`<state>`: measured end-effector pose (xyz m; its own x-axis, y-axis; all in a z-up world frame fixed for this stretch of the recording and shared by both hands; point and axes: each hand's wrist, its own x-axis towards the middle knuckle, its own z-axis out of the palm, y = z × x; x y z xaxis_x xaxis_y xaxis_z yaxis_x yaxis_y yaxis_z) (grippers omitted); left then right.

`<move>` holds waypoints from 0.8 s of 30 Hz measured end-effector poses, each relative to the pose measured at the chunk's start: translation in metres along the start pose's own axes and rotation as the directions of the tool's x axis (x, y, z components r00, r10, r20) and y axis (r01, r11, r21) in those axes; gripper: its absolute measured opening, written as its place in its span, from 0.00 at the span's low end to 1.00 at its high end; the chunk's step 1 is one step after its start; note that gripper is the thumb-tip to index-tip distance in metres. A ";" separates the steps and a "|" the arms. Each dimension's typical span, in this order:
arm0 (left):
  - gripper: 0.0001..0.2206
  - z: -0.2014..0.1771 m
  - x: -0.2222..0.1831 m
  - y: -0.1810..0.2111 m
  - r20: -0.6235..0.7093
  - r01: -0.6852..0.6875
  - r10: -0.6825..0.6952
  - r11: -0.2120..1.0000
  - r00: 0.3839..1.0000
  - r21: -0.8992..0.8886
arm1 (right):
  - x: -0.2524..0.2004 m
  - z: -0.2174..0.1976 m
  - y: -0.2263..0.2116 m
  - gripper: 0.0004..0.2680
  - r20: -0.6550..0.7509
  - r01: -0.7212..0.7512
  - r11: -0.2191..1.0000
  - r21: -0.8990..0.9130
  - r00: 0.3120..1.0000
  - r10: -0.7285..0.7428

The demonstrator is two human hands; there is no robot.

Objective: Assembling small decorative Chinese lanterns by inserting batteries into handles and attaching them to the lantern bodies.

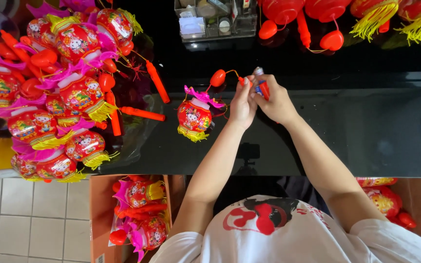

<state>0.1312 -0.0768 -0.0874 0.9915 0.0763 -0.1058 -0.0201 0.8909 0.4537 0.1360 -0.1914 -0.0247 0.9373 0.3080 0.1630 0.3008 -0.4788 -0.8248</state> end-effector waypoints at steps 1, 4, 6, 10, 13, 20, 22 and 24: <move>0.08 0.007 -0.005 0.003 0.007 -0.011 0.011 1.000 1.000 0.024 | -0.002 0.000 -0.007 0.18 -0.010 0.006 1.000 0.014 1.000 -0.006; 0.07 0.010 -0.008 0.004 0.013 -0.022 0.022 1.000 1.000 0.018 | -0.002 0.001 -0.007 0.17 -0.031 0.013 0.999 0.033 0.999 -0.012; 0.06 0.002 -0.004 0.000 0.014 -0.023 0.024 1.000 1.000 -0.016 | 0.000 0.001 -0.003 0.17 -0.042 0.018 0.999 0.034 0.999 -0.016; 0.09 -0.005 -0.002 0.002 -0.020 -0.009 0.010 1.000 1.000 0.023 | 0.007 0.003 0.024 0.18 -0.117 -0.059 0.996 0.070 0.991 0.067; 0.10 0.001 -0.005 0.008 -0.056 -0.018 0.023 0.996 0.998 0.087 | 0.008 -0.006 0.011 0.18 -0.117 -0.074 0.987 0.142 0.989 0.091; 0.17 -0.021 0.002 0.009 -0.073 -0.084 0.109 0.956 0.991 0.282 | 0.016 -0.024 0.025 0.16 -0.321 0.226 0.960 -0.166 0.908 -0.269; 0.19 -0.013 -0.004 0.018 -0.083 -0.033 0.057 0.963 0.995 0.266 | 0.018 -0.068 0.025 0.17 -0.451 0.079 0.963 -0.258 0.871 -0.192; 0.21 -0.004 -0.004 0.026 -0.084 0.004 0.017 0.970 0.996 0.243 | 0.026 -0.104 0.055 0.18 -0.573 -0.065 0.941 -0.333 0.806 -0.148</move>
